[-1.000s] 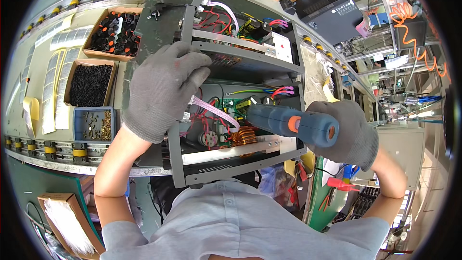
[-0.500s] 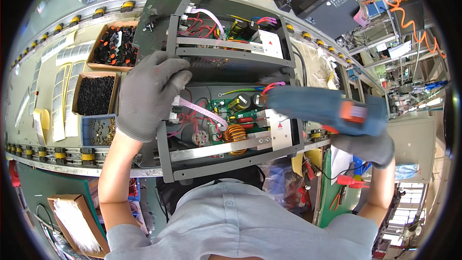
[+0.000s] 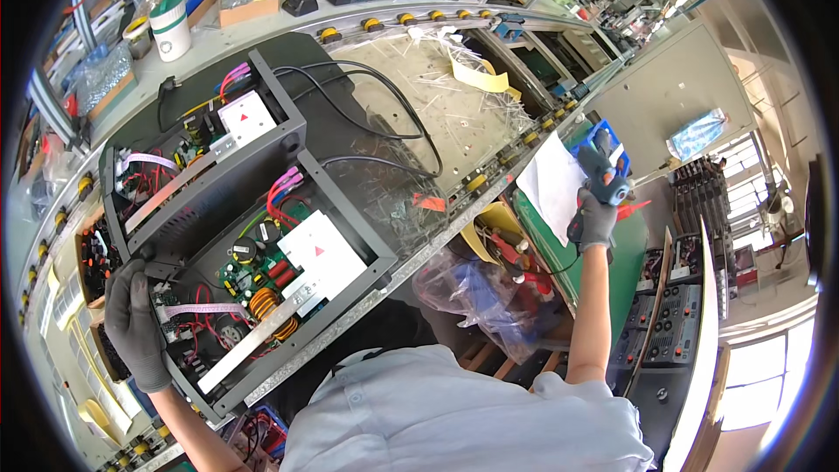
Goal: The recorder is assembling and inspecting internal components of electrical power units on a factory assembly line, using hand tools and adhesive tape.
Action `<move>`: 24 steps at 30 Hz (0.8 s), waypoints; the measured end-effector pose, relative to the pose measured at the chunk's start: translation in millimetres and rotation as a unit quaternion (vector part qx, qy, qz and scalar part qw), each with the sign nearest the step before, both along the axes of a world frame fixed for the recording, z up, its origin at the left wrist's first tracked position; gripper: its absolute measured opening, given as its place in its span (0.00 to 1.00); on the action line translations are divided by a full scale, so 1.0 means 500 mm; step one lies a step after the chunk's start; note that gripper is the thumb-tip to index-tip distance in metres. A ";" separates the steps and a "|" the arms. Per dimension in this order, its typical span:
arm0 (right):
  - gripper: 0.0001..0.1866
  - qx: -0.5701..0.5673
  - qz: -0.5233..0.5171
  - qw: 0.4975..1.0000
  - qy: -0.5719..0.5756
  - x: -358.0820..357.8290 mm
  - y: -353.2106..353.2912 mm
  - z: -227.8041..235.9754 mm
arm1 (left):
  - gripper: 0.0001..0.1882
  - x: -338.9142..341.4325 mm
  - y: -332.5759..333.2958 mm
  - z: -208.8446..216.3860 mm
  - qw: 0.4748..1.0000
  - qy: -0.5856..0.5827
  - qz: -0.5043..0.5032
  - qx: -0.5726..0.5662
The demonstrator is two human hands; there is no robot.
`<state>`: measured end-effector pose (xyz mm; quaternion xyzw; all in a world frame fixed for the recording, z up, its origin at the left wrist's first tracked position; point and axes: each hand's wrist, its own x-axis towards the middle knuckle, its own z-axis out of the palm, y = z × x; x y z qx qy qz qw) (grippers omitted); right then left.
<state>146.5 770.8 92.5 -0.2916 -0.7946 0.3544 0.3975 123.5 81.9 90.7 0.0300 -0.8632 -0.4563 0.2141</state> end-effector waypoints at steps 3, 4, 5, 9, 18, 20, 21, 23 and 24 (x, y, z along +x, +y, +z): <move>0.19 -0.037 -0.052 0.998 -0.025 -0.047 0.036 -0.078 | 0.11 0.021 -0.037 -0.020 0.999 0.017 0.028 0.008; 0.17 -0.050 -0.065 0.996 -0.021 -0.061 0.096 -0.124 | 0.11 0.022 -0.029 -0.016 0.999 0.021 0.038 0.020; 0.18 -0.052 -0.118 0.989 -0.067 -0.047 0.161 -0.150 | 0.11 0.014 -0.007 -0.010 0.998 0.024 0.050 0.023; 0.16 -0.220 -0.067 0.972 0.040 -0.026 0.196 -0.219 | 0.10 0.019 -0.004 -0.007 0.994 0.042 0.098 0.015; 0.16 -0.002 0.106 0.989 0.099 -0.082 -0.314 0.030 | 0.23 0.034 -0.038 -0.089 0.974 -0.046 0.066 0.212; 0.24 -0.131 0.343 0.930 0.025 -0.183 -0.478 0.041 | 0.26 0.019 -0.050 -0.124 0.996 -0.009 0.031 0.086; 0.29 -0.160 0.461 0.872 -0.021 -0.238 -0.539 0.030 | 0.27 0.015 -0.045 -0.126 0.987 -0.062 0.031 0.142; 0.29 -0.129 0.507 0.846 -0.104 -0.325 -0.629 -0.010 | 0.28 -0.017 -0.024 -0.146 0.969 -0.092 0.033 0.226; 0.29 -0.113 0.503 0.842 -0.162 -0.367 -0.654 -0.020 | 0.28 -0.029 -0.015 -0.161 0.965 -0.076 0.040 0.246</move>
